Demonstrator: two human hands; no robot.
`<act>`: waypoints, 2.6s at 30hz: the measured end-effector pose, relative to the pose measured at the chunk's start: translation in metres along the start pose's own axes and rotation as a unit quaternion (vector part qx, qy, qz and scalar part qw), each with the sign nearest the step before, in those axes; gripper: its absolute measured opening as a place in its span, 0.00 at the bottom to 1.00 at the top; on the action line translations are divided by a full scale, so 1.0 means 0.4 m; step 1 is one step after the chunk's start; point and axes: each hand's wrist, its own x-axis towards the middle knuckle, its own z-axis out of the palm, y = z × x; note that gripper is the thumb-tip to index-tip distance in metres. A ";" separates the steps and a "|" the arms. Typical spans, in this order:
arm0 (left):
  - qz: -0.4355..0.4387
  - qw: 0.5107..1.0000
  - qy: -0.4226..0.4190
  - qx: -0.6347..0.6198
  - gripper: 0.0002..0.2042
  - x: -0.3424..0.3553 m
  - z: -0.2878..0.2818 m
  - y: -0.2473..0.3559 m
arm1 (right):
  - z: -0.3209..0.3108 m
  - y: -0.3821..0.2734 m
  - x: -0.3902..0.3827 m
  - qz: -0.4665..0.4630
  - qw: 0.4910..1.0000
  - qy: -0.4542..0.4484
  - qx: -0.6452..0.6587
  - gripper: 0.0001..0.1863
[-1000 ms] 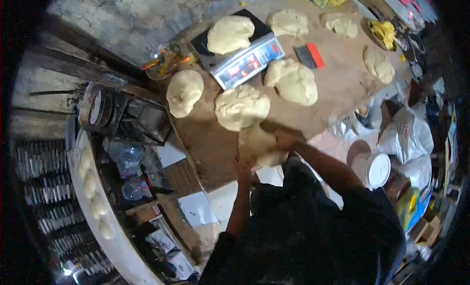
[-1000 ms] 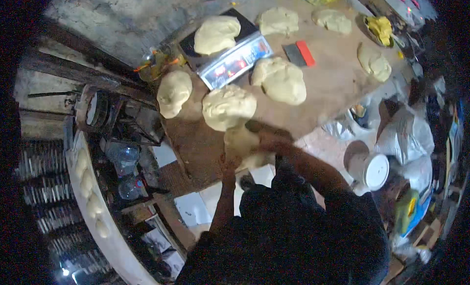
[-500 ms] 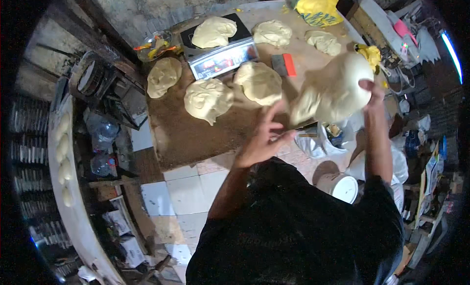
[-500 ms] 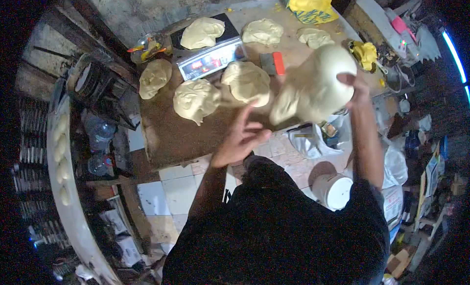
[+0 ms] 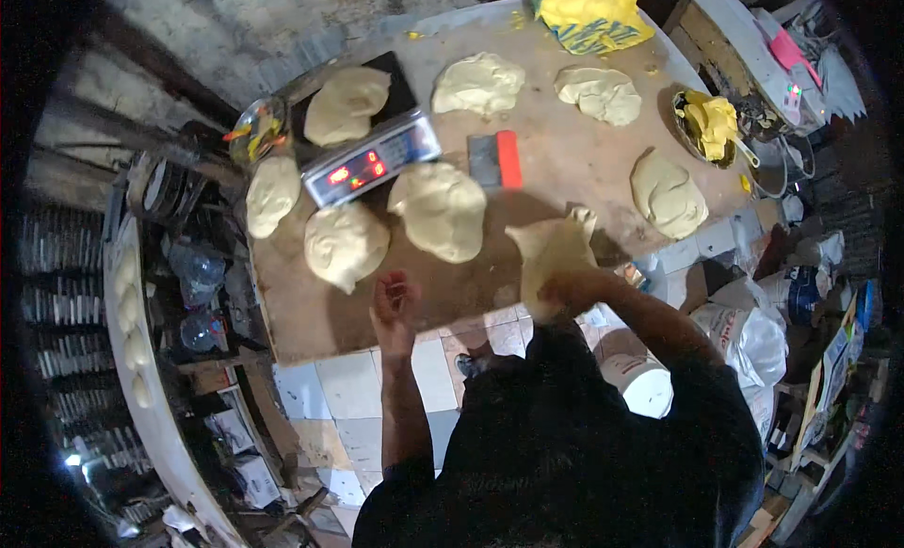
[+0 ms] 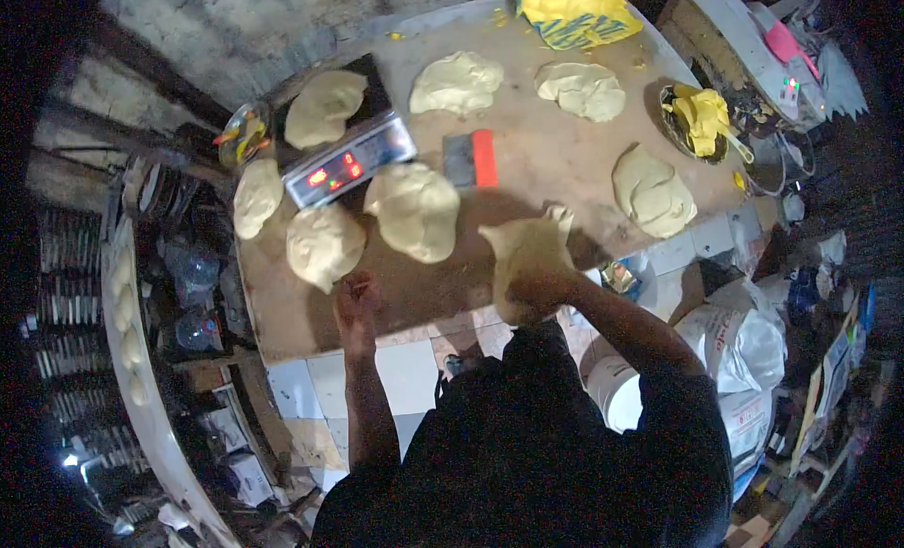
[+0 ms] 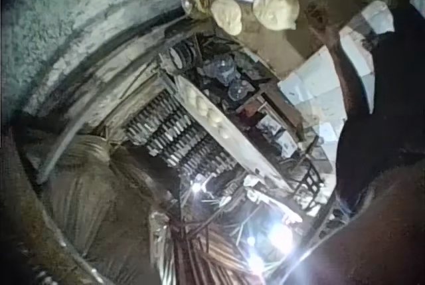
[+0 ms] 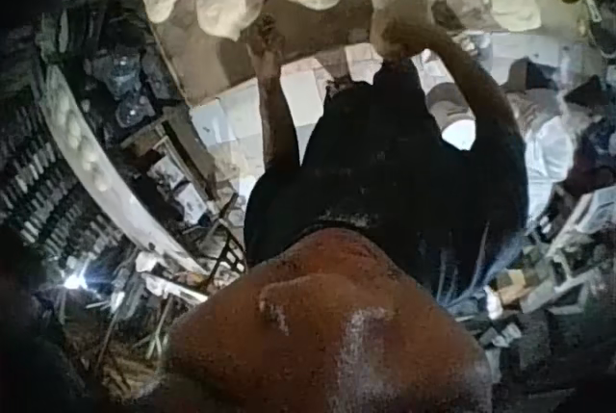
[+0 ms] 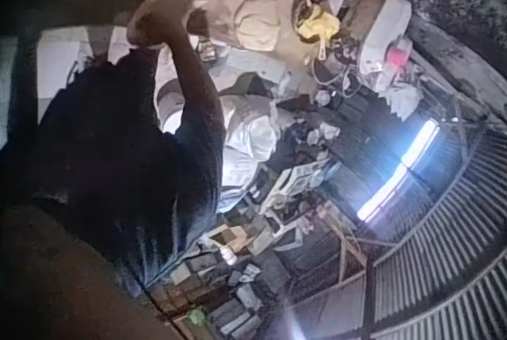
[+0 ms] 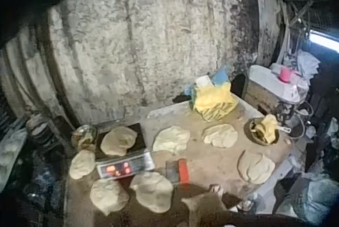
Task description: The person kneads pieces of dough by hand on a table, turning and folding the dough repeatedly to form rounded loaves.
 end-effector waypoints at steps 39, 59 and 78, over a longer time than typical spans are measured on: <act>0.375 0.827 -0.328 0.259 0.30 -0.035 0.539 0.163 | -0.021 -0.071 -0.293 0.102 0.857 0.505 -0.007 0.29; 0.149 0.813 -0.364 0.430 0.42 0.390 0.939 0.017 | 0.082 0.290 -0.126 0.091 0.530 0.722 0.435 0.36; 0.102 0.831 -0.506 0.208 0.21 0.102 0.580 0.110 | -0.109 0.015 -0.236 0.090 0.892 0.368 0.248 0.23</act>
